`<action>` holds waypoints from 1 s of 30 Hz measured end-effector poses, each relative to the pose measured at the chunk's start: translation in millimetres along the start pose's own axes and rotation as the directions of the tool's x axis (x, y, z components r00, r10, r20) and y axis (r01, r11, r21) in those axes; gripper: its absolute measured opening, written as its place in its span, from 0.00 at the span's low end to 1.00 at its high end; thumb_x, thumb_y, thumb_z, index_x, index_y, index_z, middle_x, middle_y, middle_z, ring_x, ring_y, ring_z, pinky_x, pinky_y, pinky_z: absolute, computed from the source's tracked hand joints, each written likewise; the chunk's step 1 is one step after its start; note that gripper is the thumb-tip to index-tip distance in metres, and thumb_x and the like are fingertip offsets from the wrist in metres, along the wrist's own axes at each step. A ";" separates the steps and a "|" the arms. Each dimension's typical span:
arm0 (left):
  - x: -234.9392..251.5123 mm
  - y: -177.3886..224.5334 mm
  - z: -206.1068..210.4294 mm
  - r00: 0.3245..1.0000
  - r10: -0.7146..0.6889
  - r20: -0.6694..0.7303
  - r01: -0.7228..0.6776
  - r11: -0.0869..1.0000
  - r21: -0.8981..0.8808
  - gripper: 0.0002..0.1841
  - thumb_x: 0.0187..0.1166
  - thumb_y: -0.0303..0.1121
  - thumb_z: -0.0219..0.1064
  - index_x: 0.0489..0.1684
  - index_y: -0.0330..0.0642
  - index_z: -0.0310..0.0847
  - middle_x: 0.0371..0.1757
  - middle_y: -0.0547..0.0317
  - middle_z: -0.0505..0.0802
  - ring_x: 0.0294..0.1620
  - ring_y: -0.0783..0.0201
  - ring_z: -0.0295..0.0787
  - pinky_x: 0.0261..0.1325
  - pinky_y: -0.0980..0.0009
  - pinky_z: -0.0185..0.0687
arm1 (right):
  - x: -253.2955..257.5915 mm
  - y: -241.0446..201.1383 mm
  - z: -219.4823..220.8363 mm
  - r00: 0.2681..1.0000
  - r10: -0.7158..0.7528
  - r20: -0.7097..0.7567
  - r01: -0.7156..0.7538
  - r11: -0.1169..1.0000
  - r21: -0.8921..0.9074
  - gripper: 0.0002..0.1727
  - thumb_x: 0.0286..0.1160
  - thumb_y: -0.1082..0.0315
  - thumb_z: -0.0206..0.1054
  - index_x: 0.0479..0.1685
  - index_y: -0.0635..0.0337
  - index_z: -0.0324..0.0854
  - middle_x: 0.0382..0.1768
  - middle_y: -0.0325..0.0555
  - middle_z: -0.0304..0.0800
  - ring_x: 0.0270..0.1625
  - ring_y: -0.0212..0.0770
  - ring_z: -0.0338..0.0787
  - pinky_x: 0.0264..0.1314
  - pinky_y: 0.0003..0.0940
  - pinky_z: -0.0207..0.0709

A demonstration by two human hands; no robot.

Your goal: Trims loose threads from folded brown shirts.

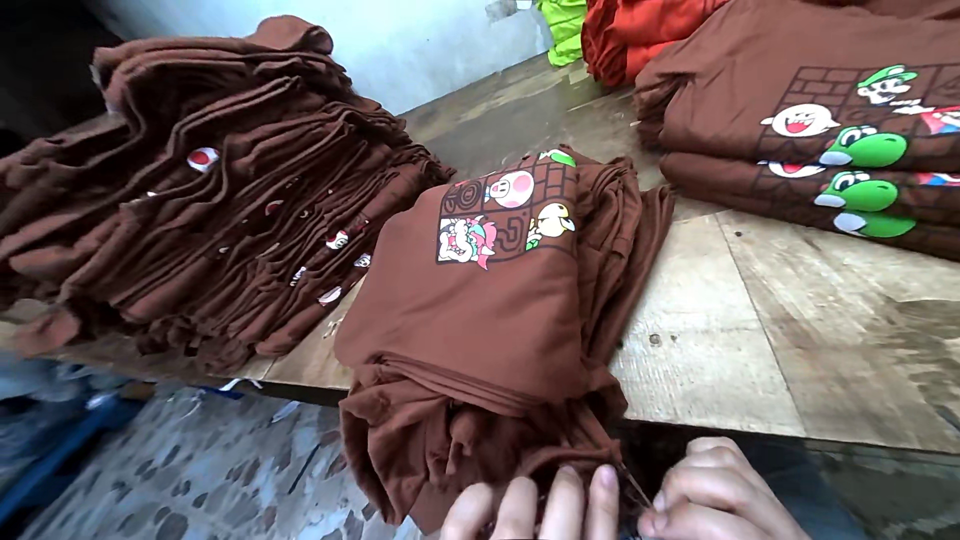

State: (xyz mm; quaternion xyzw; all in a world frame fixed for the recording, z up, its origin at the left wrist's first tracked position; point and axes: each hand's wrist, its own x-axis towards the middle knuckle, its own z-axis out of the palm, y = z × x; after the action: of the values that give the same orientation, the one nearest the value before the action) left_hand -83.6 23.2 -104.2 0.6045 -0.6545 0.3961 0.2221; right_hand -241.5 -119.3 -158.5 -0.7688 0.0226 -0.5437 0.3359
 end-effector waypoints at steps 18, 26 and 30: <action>-5.1 -58.2 -19.0 0.901 -0.422 0.103 0.434 0.870 -0.233 0.11 0.75 0.43 0.65 0.33 0.50 0.92 0.28 0.64 0.86 0.32 0.73 0.81 0.34 0.77 0.75 | 14.3 15.5 1.9 0.979 0.029 0.202 0.084 0.843 -0.532 0.15 0.77 0.47 0.71 0.56 0.38 0.87 0.60 0.40 0.89 0.65 0.41 0.85 0.66 0.36 0.78; -27.4 -62.9 8.6 0.930 -0.355 -0.095 0.355 0.935 -0.015 0.04 0.77 0.32 0.67 0.41 0.50 0.87 0.33 0.60 0.81 0.37 0.62 0.78 0.47 0.66 0.75 | 24.6 24.3 -14.9 0.982 -0.052 0.180 0.085 0.980 -0.181 0.09 0.74 0.51 0.77 0.41 0.43 0.95 0.19 0.36 0.72 0.29 0.34 0.75 0.58 0.39 0.68; -37.9 -47.9 25.3 0.950 -0.314 0.004 0.314 0.949 -0.011 0.05 0.79 0.36 0.67 0.43 0.53 0.89 0.30 0.59 0.84 0.32 0.60 0.82 0.38 0.62 0.78 | 23.7 20.3 -50.4 0.877 -0.003 0.481 0.189 0.922 -0.338 0.14 0.82 0.50 0.69 0.36 0.46 0.93 0.19 0.39 0.75 0.29 0.42 0.76 0.57 0.44 0.68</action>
State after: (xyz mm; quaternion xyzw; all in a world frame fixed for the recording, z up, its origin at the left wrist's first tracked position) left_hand -26.1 28.7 -136.2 0.7000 -0.5526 0.3515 0.2848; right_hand -268.0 -169.2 -140.8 -0.9276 0.0047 -0.3419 0.1503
